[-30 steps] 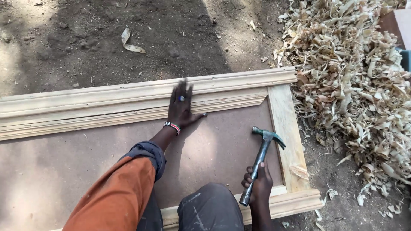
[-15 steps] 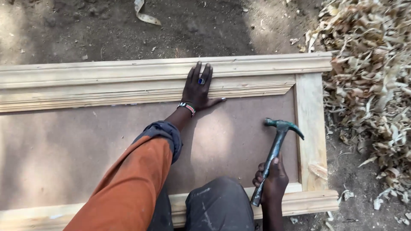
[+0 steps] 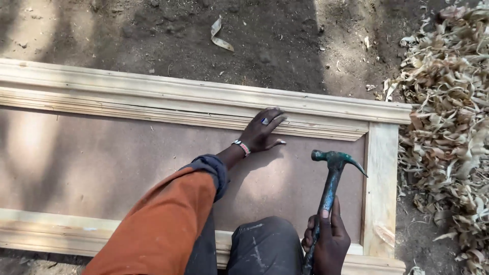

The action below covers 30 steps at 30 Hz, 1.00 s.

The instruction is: The person picks nails from the workbench, scoops white glue from a plastic container with a wooden stick and spreads it along a wooden strip, then carries the strip to a wooden frame lying on the ground and hammers the strip onto the frame while sitting on the ground.

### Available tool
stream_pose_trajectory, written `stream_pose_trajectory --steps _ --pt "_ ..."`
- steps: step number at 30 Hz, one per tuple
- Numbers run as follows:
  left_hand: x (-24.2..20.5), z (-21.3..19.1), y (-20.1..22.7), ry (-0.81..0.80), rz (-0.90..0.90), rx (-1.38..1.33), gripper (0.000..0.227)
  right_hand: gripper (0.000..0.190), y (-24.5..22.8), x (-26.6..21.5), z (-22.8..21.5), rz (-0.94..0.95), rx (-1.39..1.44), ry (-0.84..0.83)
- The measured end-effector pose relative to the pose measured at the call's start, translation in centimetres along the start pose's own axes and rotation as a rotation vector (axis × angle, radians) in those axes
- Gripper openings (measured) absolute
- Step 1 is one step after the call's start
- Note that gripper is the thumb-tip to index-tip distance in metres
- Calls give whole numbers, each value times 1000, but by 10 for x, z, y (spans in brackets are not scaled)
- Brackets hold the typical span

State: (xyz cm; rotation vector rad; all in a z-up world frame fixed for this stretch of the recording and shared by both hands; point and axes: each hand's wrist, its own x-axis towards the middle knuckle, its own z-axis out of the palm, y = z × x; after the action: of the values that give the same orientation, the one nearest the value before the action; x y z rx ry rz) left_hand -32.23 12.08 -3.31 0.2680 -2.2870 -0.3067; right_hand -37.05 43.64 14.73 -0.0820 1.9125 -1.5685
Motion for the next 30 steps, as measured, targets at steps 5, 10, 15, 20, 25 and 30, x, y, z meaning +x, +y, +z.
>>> stream_pose_trajectory --steps 5,10,15,20,25,30 --pt "-50 -63 -18 -57 -187 105 107 67 8 -9 0 -44 -11 -44" --pt "-36 -72 -55 -301 -329 448 157 66 7 -9 17 -47 -20 -64" --pt "-29 -63 -76 -234 -190 491 142 66 7 -4 21 -13 -65 6" --pt "-35 -61 -80 -237 -223 429 139 63 18 18 22 -51 -106 37" --pt "-30 -61 -82 -215 -218 382 138 67 12 31 19 -131 -2 39" --pt "-28 -65 -79 -180 -201 383 141 56 33 54 10 -395 -41 156"
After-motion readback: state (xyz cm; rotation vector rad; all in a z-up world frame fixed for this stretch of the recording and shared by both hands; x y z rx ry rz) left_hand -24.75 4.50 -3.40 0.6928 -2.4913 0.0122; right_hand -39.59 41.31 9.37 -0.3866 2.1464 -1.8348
